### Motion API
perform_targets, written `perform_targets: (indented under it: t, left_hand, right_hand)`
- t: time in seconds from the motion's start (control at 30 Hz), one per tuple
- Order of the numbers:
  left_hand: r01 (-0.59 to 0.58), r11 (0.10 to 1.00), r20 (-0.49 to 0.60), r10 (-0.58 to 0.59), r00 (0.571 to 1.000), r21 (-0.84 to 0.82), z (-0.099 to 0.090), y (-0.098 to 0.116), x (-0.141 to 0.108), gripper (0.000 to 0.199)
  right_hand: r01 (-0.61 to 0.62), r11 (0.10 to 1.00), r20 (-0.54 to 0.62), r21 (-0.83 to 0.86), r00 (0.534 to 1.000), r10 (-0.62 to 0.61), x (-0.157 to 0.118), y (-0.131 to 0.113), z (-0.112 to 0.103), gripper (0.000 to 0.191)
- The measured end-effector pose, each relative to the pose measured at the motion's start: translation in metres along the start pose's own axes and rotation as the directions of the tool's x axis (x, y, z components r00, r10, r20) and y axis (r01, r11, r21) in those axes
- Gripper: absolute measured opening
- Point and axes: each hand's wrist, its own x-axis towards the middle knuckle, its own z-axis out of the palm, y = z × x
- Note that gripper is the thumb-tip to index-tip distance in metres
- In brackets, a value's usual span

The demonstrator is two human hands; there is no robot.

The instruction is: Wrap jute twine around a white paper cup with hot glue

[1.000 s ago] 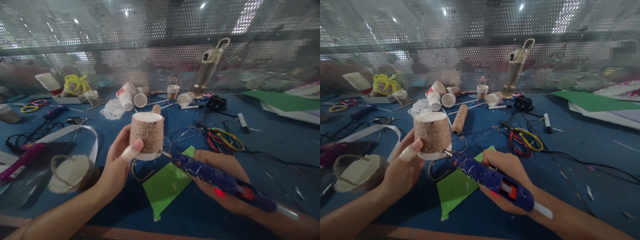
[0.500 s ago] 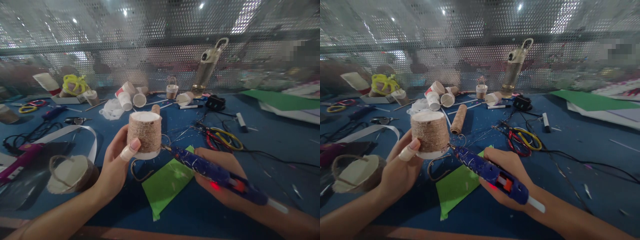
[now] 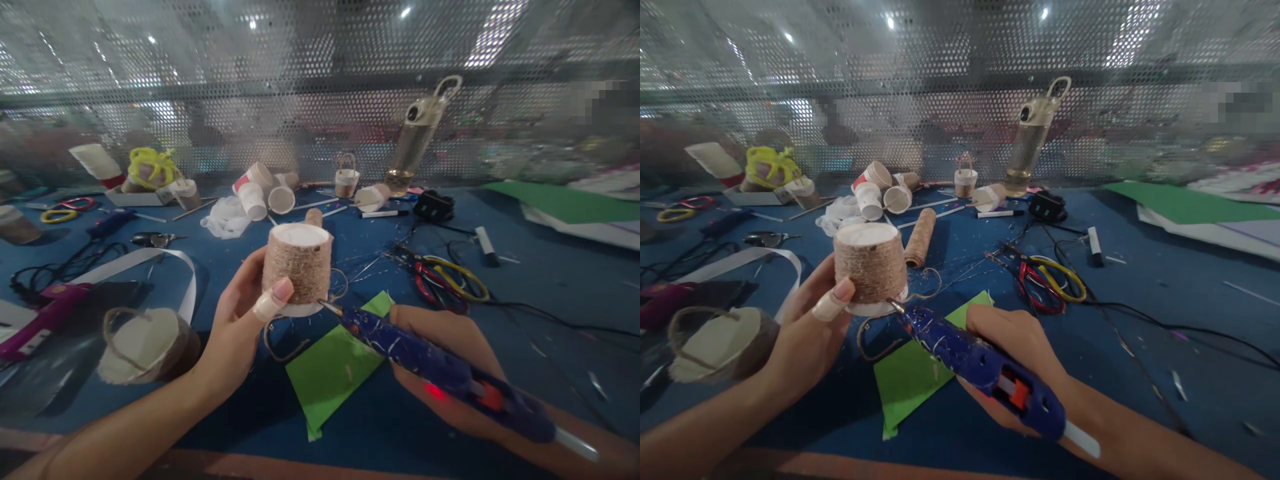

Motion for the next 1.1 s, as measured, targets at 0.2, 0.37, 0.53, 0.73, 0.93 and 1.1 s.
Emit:
perform_targets:
  t: [0.2,0.37,0.53,0.73,0.93,1.1]
  left_hand:
    - [0.001,0.997,0.009,0.0,1.0,-0.071,0.0016,0.0023,-0.0003,0.03]
    - [0.014,0.995,-0.001,-0.014,1.0,-0.1,0.0044,0.0056,0.0011,0.027]
    - [0.038,0.989,0.02,-0.035,0.999,-0.145,0.0039,0.0048,-0.0006,0.025]
    - [0.08,0.98,0.014,-0.079,0.997,-0.182,0.0037,0.0027,-0.0013,0.026]
    - [0.085,0.968,0.027,-0.08,0.996,-0.236,0.0048,0.0031,0.002,0.025]
    - [0.152,0.961,0.05,-0.144,0.988,-0.231,0.0044,0.0026,0.0016,0.025]
  right_hand:
    - [0.056,0.997,-0.006,-0.05,0.998,-0.057,0.0008,0.0024,-0.0034,0.022]
    - [-0.014,0.999,-0.042,-0.039,0.999,0.012,0.0021,-0.0024,-0.0047,0.023]
    - [0.006,0.999,-0.006,-0.047,1.0,-0.006,0.0023,-0.0028,-0.0054,0.023]
    - [0.06,0.997,0.037,-0.046,0.998,-0.058,0.0025,0.0004,-0.0048,0.023]
    - [-0.071,0.997,-0.016,-0.026,0.997,0.07,0.001,0.0015,-0.0044,0.022]
    - [-0.098,0.994,-0.141,0.037,0.985,0.103,0.0033,0.0031,-0.0032,0.026]
